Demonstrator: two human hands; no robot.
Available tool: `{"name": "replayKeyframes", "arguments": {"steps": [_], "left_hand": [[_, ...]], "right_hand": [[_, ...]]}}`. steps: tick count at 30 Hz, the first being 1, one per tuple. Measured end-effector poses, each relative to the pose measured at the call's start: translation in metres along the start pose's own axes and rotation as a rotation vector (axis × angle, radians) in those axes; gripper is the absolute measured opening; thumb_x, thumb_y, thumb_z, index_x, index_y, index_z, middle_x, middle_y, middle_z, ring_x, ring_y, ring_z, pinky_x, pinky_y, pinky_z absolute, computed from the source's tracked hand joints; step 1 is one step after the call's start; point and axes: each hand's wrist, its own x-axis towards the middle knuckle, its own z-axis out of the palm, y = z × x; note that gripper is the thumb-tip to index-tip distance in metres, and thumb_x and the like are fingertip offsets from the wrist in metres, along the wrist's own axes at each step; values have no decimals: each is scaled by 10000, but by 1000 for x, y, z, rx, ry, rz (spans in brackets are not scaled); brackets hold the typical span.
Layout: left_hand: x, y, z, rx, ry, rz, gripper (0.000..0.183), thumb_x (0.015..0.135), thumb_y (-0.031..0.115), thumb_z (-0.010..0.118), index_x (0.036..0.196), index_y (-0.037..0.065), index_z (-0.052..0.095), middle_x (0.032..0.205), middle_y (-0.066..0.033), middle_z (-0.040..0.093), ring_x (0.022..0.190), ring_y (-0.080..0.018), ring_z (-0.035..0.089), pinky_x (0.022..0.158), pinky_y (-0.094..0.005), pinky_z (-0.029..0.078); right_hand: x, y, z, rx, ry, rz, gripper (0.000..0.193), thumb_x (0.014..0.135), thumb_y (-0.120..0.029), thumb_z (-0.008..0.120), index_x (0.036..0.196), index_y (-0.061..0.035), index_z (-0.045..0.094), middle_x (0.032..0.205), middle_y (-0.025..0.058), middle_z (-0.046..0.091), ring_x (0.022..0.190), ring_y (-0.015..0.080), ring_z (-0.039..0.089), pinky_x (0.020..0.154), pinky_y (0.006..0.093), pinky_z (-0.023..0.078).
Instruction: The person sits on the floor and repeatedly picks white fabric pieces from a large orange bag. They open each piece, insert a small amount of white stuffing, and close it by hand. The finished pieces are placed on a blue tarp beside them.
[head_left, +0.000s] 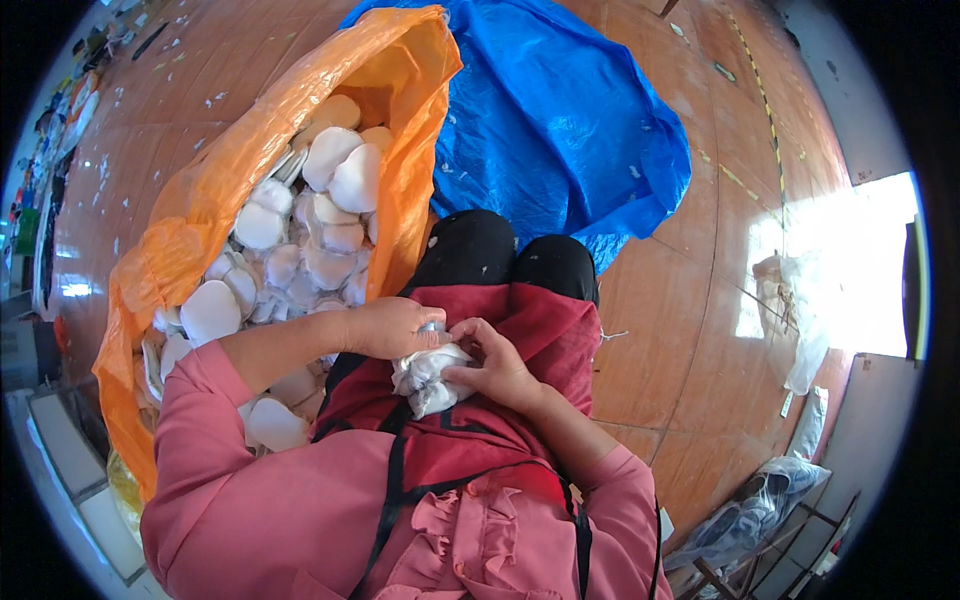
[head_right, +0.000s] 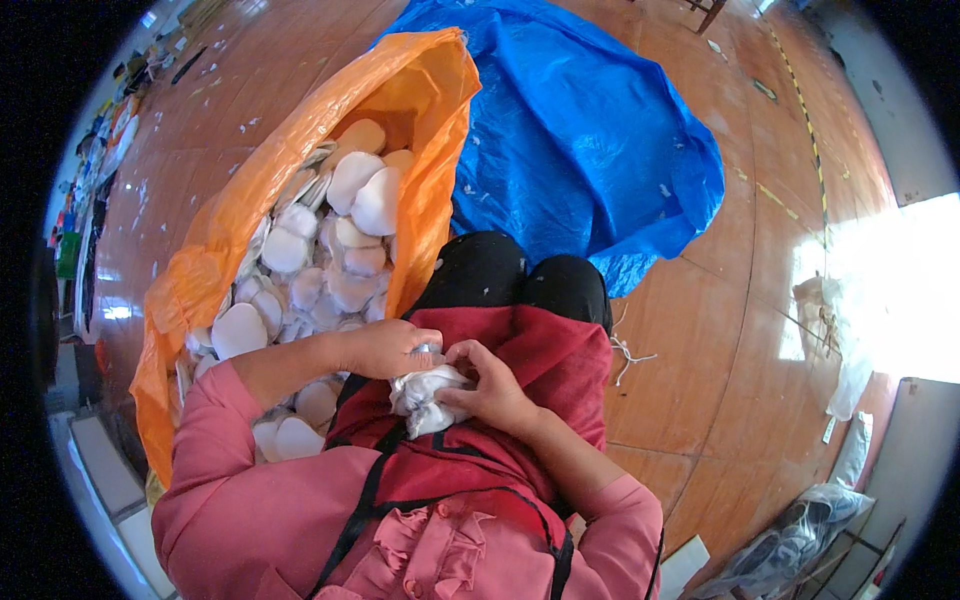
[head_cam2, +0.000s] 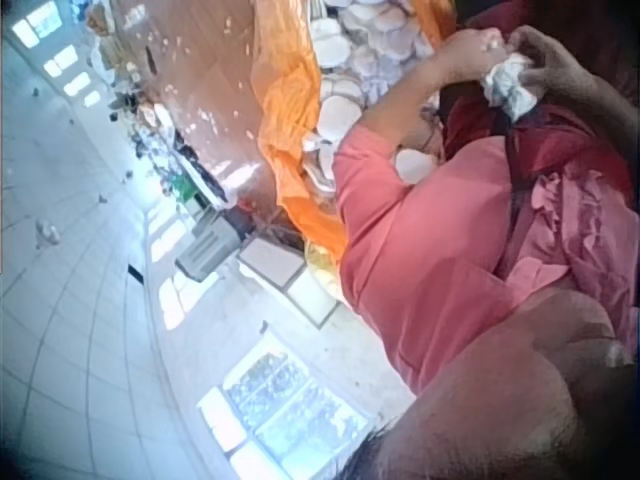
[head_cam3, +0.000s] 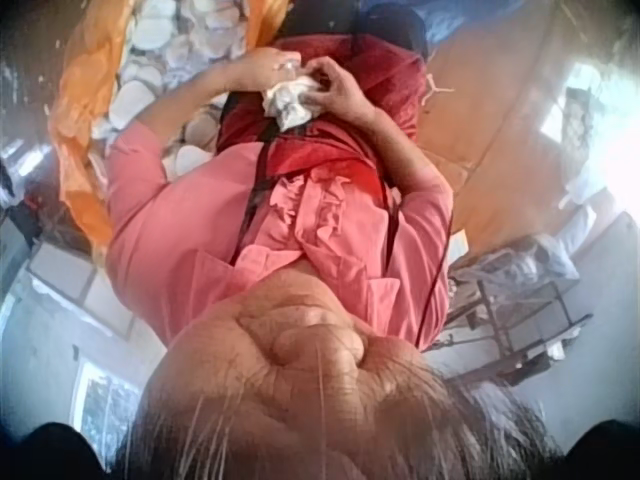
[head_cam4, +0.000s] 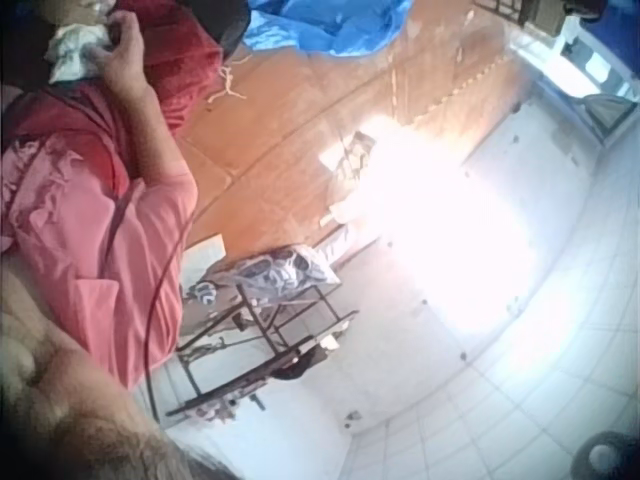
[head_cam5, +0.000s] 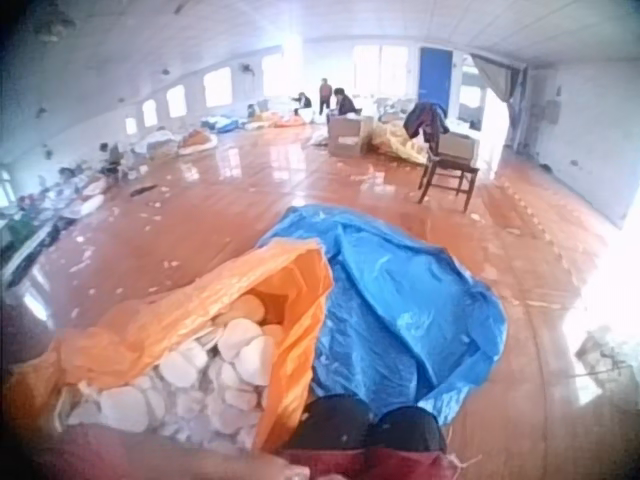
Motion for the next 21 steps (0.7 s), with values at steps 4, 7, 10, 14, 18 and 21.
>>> {"name": "replayKeyframes", "arguments": {"steps": [4, 7, 10, 14, 18, 21], "left_hand": [[-11, 12, 0, -41, 142, -68, 286, 955, 342, 535, 979, 60, 581, 800, -218, 654, 813, -433, 628, 712, -513, 474], [-12, 14, 4, -47, 267, -50, 242, 935, 290, 556, 964, 52, 585, 806, -221, 656, 812, -426, 634, 708, -511, 478], [-9, 17, 6, -71, 391, -72, 218, 923, 251, 568, 969, 40, 592, 812, -220, 661, 806, -420, 641, 705, -500, 483], [-1, 11, 13, -178, 566, -136, 188, 900, 203, 610, 956, 23, 601, 817, -213, 666, 800, -414, 647, 701, -473, 490], [5, 4, 25, -201, 760, -101, 124, 883, 144, 649, 921, 34, 605, 771, -163, 650, 756, -328, 655, 665, -396, 491], [2, 4, 20, -207, 752, 29, 138, 887, 161, 663, 913, 40, 603, 759, -152, 647, 737, -320, 652, 657, -391, 490]], "right_hand": [[4, -3, -13, 133, -34, 81, 273, 890, -81, 708, 1115, -52, 555, 1029, 9, 573, 994, 106, 545, 873, 252, 459], [12, -12, -17, 194, -114, 250, 242, 891, -74, 700, 1089, -63, 561, 992, -18, 583, 944, 82, 551, 826, 227, 459], [22, -15, -21, 108, -159, 221, 213, 866, -69, 719, 1010, -65, 562, 910, -35, 570, 836, 75, 540, 724, 241, 454], [35, -25, -22, -254, -219, 31, 205, 865, -144, 722, 919, -50, 548, 804, 45, 577, 761, 150, 582, 648, 308, 454], [44, -48, -25, -571, -319, 0, 263, 921, -277, 642, 899, -36, 538, 793, 159, 605, 755, 323, 628, 664, 411, 478], [46, -58, -25, -788, -366, 43, 322, 948, -357, 574, 929, -36, 559, 849, 191, 636, 809, 397, 622, 708, 473, 483]]}}
